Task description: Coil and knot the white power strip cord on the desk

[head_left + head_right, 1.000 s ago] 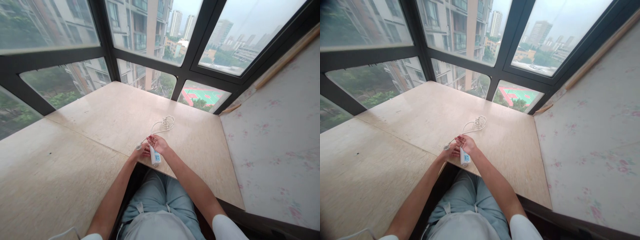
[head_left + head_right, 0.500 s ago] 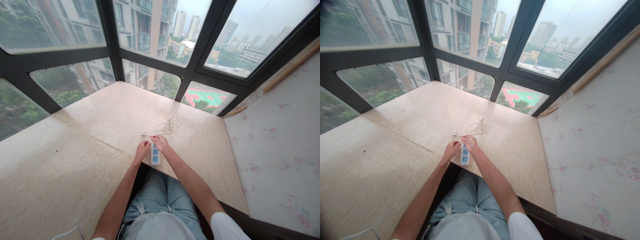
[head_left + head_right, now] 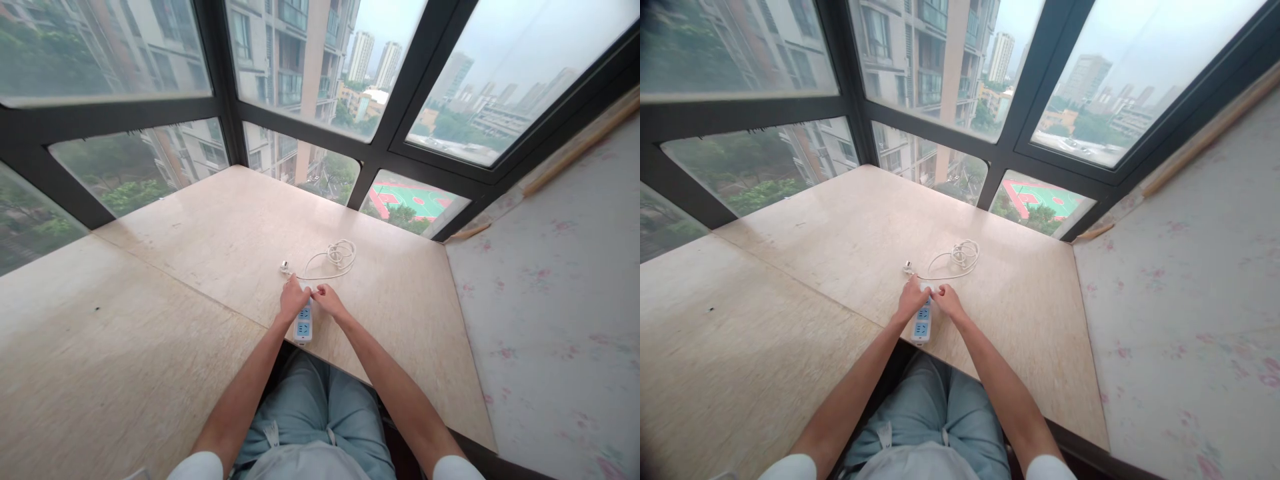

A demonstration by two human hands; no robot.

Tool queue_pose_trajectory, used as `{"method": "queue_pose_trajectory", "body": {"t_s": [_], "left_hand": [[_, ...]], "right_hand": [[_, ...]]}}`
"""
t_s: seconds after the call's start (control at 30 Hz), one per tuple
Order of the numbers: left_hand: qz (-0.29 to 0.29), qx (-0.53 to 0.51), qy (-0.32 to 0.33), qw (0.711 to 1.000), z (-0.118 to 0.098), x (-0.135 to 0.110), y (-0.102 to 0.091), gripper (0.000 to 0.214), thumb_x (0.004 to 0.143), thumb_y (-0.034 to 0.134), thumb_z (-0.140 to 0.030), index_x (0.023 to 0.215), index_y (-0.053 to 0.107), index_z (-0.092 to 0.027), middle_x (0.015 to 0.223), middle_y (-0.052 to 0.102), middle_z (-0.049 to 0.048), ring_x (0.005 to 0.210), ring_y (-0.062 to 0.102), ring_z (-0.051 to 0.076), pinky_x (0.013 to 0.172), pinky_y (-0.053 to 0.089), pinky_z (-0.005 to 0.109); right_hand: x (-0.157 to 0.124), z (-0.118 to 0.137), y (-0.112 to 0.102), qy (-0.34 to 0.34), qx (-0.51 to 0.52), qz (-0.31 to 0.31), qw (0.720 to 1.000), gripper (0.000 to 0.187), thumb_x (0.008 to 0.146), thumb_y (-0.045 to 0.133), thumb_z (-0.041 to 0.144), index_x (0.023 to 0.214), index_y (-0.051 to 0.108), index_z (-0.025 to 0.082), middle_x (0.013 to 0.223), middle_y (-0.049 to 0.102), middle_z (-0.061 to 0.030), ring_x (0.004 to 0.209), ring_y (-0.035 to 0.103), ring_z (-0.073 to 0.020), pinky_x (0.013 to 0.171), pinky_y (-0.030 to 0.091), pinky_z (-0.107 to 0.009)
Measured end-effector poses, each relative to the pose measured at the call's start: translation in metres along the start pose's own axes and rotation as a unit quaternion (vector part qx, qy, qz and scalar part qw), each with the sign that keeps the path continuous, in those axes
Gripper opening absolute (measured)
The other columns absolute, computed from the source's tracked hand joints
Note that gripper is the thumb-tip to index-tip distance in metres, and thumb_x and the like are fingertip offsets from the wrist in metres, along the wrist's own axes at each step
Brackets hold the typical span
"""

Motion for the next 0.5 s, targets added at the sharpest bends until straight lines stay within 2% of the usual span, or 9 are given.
{"method": "queue_pose_trajectory", "body": {"t_s": [0.1,0.17,0.33,0.4,0.5], "left_hand": [[0.021,-0.001,-0.012,1.000,-0.002,0.014,0.002,0.038,0.081,0.049,-0.031,0.115,0.052,-0.013,0.110,0.065,0.0193,0.109,0.058,0.031,0.085,0.042,0.034],[0.033,0.010,-0.018,0.999,-0.005,0.024,0.003,0.031,0.082,0.049,-0.033,0.107,0.056,-0.015,0.107,0.066,0.0183,0.107,0.060,0.030,0.083,0.042,0.034],[0.026,0.046,0.008,0.999,-0.018,0.036,0.008,0.032,0.079,0.055,-0.042,0.099,0.056,-0.017,0.102,0.067,0.0163,0.099,0.062,0.030,0.077,0.042,0.033],[0.032,0.047,0.007,0.998,-0.022,0.038,0.010,0.032,0.078,0.057,-0.044,0.097,0.056,-0.018,0.100,0.067,0.0144,0.095,0.063,0.028,0.075,0.042,0.033],[0.047,0.040,0.001,0.998,-0.025,0.041,0.011,0.039,0.074,0.062,-0.048,0.097,0.055,-0.018,0.099,0.066,0.0135,0.094,0.063,0.028,0.075,0.042,0.032]], "right_hand": [[-0.001,0.004,0.015,-0.019,-0.028,0.030,0.999,0.034,0.063,0.070,0.028,0.094,0.063,0.017,0.079,0.063,-0.0009,0.078,0.058,-0.0184,0.075,0.045,-0.032],[-0.003,0.007,0.021,-0.030,-0.053,0.032,0.998,0.035,0.062,0.070,0.028,0.095,0.063,0.017,0.085,0.064,-0.0040,0.083,0.058,-0.0211,0.077,0.044,-0.033],[-0.010,0.014,0.027,-0.040,-0.186,-0.029,0.981,0.058,0.062,0.070,0.032,0.115,0.055,0.015,0.107,0.059,-0.0155,0.097,0.058,-0.0306,0.078,0.045,-0.038],[-0.011,0.015,0.029,-0.038,-0.204,-0.043,0.977,0.062,0.063,0.070,0.033,0.119,0.053,0.013,0.109,0.058,-0.0189,0.097,0.058,-0.0329,0.075,0.045,-0.038],[-0.012,0.015,0.030,-0.042,-0.205,-0.052,0.977,0.061,0.065,0.069,0.034,0.120,0.052,0.014,0.109,0.058,-0.0184,0.099,0.057,-0.0334,0.074,0.046,-0.038]]}}
Point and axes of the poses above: each hand's wrist, its own x-axis towards the middle knuckle, its own y-axis out of the palm, z = x × y, the point moved 4 cm from there along x, towards the middle knuckle
